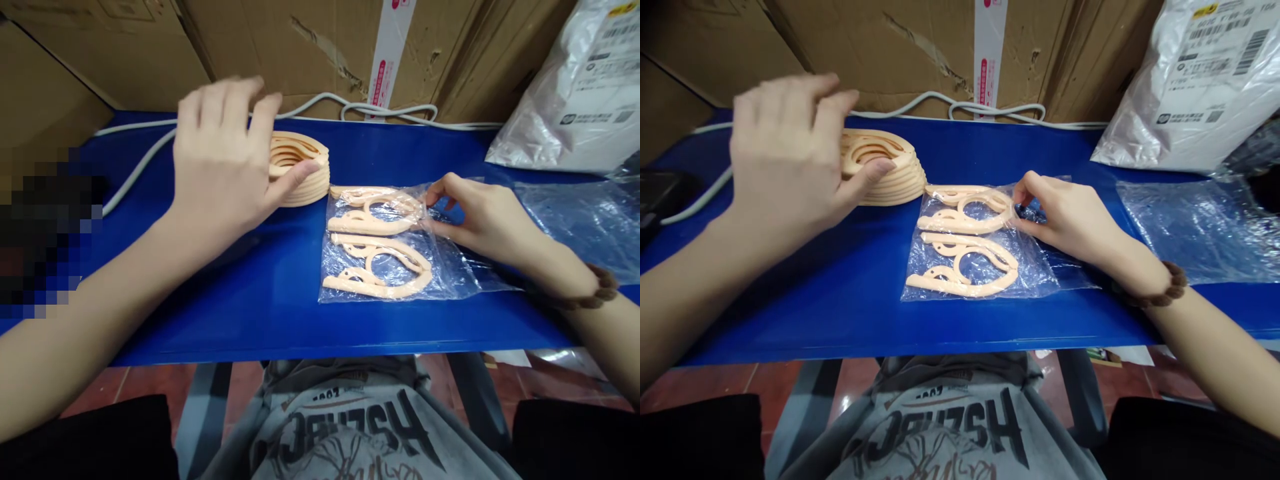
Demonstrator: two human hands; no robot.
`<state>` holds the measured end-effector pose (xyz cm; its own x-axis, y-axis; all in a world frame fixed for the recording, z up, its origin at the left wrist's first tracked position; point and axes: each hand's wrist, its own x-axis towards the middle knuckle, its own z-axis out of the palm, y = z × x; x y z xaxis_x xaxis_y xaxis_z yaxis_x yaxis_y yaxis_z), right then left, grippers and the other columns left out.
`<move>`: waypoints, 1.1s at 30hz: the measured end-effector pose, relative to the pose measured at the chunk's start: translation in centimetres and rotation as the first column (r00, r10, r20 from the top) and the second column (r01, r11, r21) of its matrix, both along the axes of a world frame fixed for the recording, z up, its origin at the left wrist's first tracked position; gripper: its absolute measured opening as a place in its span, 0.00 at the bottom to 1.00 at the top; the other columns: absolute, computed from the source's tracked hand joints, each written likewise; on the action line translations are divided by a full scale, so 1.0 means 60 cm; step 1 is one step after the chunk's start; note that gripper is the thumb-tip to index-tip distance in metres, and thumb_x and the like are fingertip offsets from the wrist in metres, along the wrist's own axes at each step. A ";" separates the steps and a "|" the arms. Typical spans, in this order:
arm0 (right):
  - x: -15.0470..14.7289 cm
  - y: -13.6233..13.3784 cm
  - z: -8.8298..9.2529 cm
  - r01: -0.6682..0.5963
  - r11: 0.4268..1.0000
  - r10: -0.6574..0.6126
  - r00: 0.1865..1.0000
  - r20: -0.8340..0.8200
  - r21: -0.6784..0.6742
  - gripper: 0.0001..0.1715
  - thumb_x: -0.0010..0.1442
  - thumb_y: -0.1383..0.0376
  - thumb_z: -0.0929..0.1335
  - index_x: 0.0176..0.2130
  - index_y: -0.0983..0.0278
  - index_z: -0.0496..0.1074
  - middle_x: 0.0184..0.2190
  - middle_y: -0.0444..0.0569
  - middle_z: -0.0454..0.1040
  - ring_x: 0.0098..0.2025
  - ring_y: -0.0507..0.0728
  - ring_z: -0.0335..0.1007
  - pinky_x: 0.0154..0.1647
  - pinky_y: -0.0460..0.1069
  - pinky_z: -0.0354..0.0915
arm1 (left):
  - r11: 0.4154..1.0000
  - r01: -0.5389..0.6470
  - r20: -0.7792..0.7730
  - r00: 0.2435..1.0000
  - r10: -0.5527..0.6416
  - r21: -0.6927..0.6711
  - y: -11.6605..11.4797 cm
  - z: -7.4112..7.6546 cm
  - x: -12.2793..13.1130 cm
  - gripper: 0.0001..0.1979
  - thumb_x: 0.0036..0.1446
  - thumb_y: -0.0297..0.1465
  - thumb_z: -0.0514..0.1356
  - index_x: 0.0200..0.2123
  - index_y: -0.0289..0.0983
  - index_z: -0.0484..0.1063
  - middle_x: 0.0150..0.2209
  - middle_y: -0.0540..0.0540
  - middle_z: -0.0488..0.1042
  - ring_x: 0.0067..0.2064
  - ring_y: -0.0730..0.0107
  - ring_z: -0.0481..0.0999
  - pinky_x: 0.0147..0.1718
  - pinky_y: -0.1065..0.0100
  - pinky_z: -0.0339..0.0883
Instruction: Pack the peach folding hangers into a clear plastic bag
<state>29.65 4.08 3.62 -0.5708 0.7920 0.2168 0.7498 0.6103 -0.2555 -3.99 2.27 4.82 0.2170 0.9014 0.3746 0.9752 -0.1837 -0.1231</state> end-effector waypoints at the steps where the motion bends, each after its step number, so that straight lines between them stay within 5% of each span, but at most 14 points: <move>1: 0.000 -0.001 0.001 -0.002 1.000 0.002 1.000 0.005 0.002 0.22 0.64 0.42 0.66 0.41 0.57 0.67 0.42 0.54 0.81 0.41 0.65 0.77 0.38 0.57 0.67 | 0.999 -0.025 0.000 1.000 0.025 -0.042 0.006 -0.003 -0.003 0.41 0.75 0.54 0.35 0.74 0.30 0.52 0.74 0.37 0.58 0.74 0.48 0.57 0.74 0.54 0.42; 7: 0.007 -0.007 0.016 -0.016 1.000 0.016 0.998 0.057 0.007 0.13 0.67 0.53 0.65 0.43 0.59 0.66 0.39 0.53 0.80 0.35 0.60 0.75 0.36 0.54 0.65 | 0.987 -0.026 -0.005 1.000 0.026 -0.158 0.019 -0.002 -0.016 0.52 0.68 0.64 0.32 0.68 0.27 0.63 0.67 0.34 0.68 0.67 0.48 0.65 0.74 0.54 0.40; 17: 0.003 -0.029 0.034 0.029 0.978 -0.018 0.998 -0.058 0.208 0.06 0.68 0.60 0.66 0.41 0.59 0.64 0.34 0.48 0.75 0.31 0.56 0.71 0.33 0.54 0.63 | 0.996 0.085 0.021 0.996 -0.085 0.025 0.014 0.002 -0.015 0.70 0.46 0.74 0.23 0.63 0.27 0.70 0.60 0.33 0.71 0.65 0.46 0.67 0.73 0.53 0.43; 21: -0.031 -0.058 0.037 -0.029 1.000 0.026 0.952 -0.304 -0.004 0.11 0.67 0.55 0.70 0.41 0.55 0.66 0.37 0.45 0.77 0.35 0.58 0.74 0.38 0.55 0.69 | 0.968 0.252 0.063 0.966 -0.252 0.008 -0.030 0.007 0.016 0.65 0.47 0.78 0.38 0.63 0.31 0.71 0.59 0.30 0.73 0.62 0.40 0.71 0.67 0.50 0.57; 24: -0.056 -0.082 0.037 -0.168 0.957 0.054 0.903 -0.426 -0.235 0.12 0.67 0.51 0.71 0.40 0.53 0.67 0.38 0.43 0.77 0.37 0.59 0.76 0.39 0.56 0.73 | 0.921 0.383 0.094 0.922 -0.376 -0.070 -0.068 0.009 0.047 0.56 0.51 0.76 0.52 0.65 0.37 0.69 0.63 0.33 0.73 0.64 0.36 0.71 0.64 0.49 0.62; 33: -0.059 -0.073 0.039 -0.126 0.895 -0.121 0.855 -0.505 -0.428 0.18 0.63 0.53 0.73 0.38 0.56 0.61 0.34 0.43 0.72 0.33 0.54 0.72 0.30 0.51 0.71 | 0.866 0.468 0.224 0.876 -0.427 -0.178 -0.076 -0.003 0.073 0.33 0.66 0.54 0.59 0.68 0.45 0.68 0.66 0.37 0.71 0.69 0.32 0.68 0.66 0.41 0.60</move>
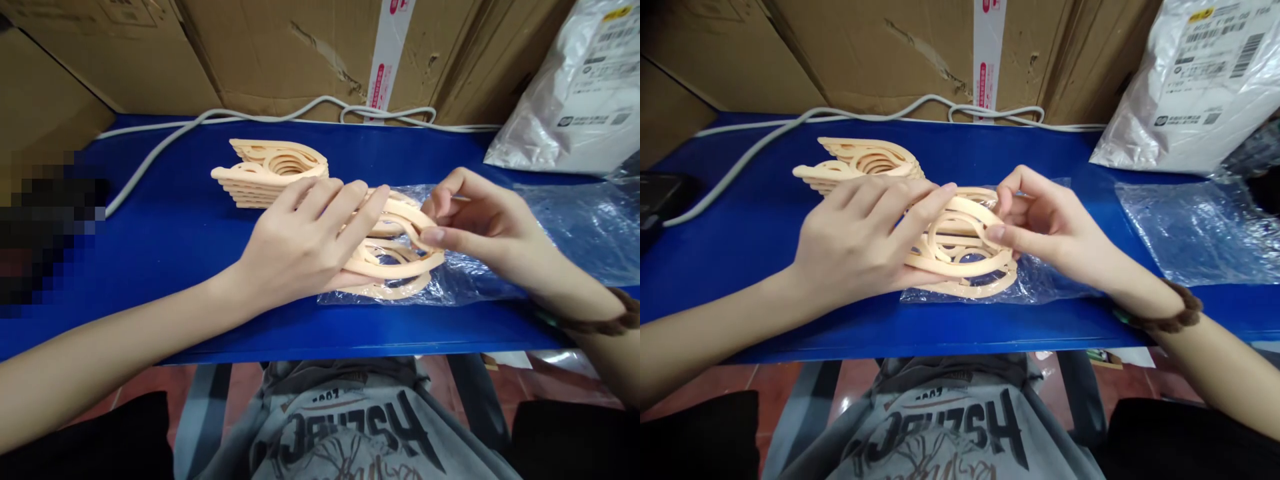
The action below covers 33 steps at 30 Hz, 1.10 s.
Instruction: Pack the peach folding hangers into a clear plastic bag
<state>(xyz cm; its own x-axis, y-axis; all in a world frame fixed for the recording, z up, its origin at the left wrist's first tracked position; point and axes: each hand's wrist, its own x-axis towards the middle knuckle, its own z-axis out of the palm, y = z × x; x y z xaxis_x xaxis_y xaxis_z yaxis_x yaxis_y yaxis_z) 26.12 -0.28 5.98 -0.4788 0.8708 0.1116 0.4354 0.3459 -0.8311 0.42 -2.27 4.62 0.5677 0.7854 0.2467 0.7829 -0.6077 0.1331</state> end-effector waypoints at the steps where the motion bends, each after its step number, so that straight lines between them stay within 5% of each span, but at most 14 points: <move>1: 0.002 0.002 0.002 0.021 1.000 -0.021 0.999 -0.024 -0.006 0.19 0.63 0.53 0.74 0.38 0.56 0.61 0.33 0.42 0.71 0.32 0.54 0.70 0.30 0.50 0.70 | 1.000 0.002 0.002 1.000 -0.002 -0.002 0.002 0.001 -0.003 0.33 0.67 0.53 0.59 0.69 0.44 0.68 0.66 0.36 0.71 0.69 0.32 0.68 0.66 0.42 0.61; 10: 0.012 0.010 0.006 0.074 0.995 -0.084 0.985 -0.151 -0.071 0.21 0.59 0.55 0.79 0.38 0.57 0.67 0.32 0.40 0.70 0.29 0.50 0.66 0.26 0.46 0.65 | 0.998 0.036 0.024 0.999 -0.037 0.046 0.030 -0.004 -0.031 0.39 0.64 0.59 0.60 0.70 0.43 0.65 0.67 0.36 0.70 0.69 0.36 0.68 0.67 0.46 0.61; 16: 0.021 0.022 -0.006 -0.002 0.999 -0.007 0.979 -0.205 -0.041 0.15 0.66 0.57 0.76 0.43 0.58 0.68 0.34 0.41 0.73 0.31 0.48 0.68 0.27 0.44 0.65 | 0.947 0.137 0.104 0.979 -0.174 0.291 0.041 -0.033 -0.039 0.36 0.68 0.49 0.61 0.69 0.33 0.65 0.65 0.32 0.73 0.66 0.42 0.73 0.65 0.48 0.64; 19: 0.025 0.021 -0.013 -0.068 0.986 0.076 0.996 -0.051 0.152 0.19 0.67 0.56 0.75 0.53 0.57 0.68 0.46 0.44 0.75 0.43 0.52 0.75 0.40 0.47 0.73 | 0.955 0.134 0.139 0.975 -0.176 0.266 0.038 -0.038 -0.035 0.32 0.68 0.48 0.61 0.69 0.37 0.66 0.64 0.35 0.74 0.66 0.42 0.73 0.65 0.47 0.66; 22: 0.024 0.016 -0.018 -0.214 0.874 0.132 0.968 0.211 0.436 0.40 0.63 0.50 0.77 0.67 0.53 0.63 0.62 0.51 0.70 0.61 0.63 0.71 0.62 0.59 0.73 | 0.962 0.112 0.163 0.974 -0.156 0.247 0.028 -0.033 -0.027 0.33 0.68 0.49 0.61 0.69 0.40 0.66 0.64 0.36 0.74 0.66 0.41 0.73 0.65 0.46 0.66; 24: 0.022 0.013 -0.019 -0.287 0.808 0.124 0.937 0.328 0.515 0.46 0.63 0.48 0.76 0.71 0.52 0.59 0.65 0.54 0.67 0.66 0.69 0.67 0.65 0.64 0.71 | 0.966 0.099 0.167 0.976 -0.141 0.237 0.018 -0.027 -0.022 0.33 0.68 0.50 0.60 0.69 0.40 0.65 0.63 0.36 0.74 0.66 0.41 0.73 0.64 0.45 0.66; 30: 0.019 -0.002 -0.001 -0.330 0.725 0.076 0.911 0.406 0.604 0.42 0.67 0.49 0.73 0.72 0.52 0.58 0.64 0.55 0.68 0.65 0.69 0.69 0.62 0.65 0.74 | 0.969 0.125 0.125 0.980 -0.154 0.215 0.008 -0.015 -0.020 0.35 0.69 0.52 0.60 0.71 0.41 0.61 0.68 0.37 0.71 0.70 0.47 0.70 0.68 0.50 0.64; 33: 0.034 -0.006 0.020 -0.243 0.786 0.004 0.922 0.388 0.569 0.36 0.67 0.49 0.73 0.69 0.52 0.64 0.65 0.52 0.69 0.66 0.68 0.68 0.70 0.66 0.67 | 0.944 0.194 0.092 0.970 -0.226 0.268 0.016 -0.018 -0.027 0.46 0.67 0.53 0.63 0.73 0.27 0.55 0.74 0.27 0.60 0.75 0.46 0.61 0.73 0.53 0.57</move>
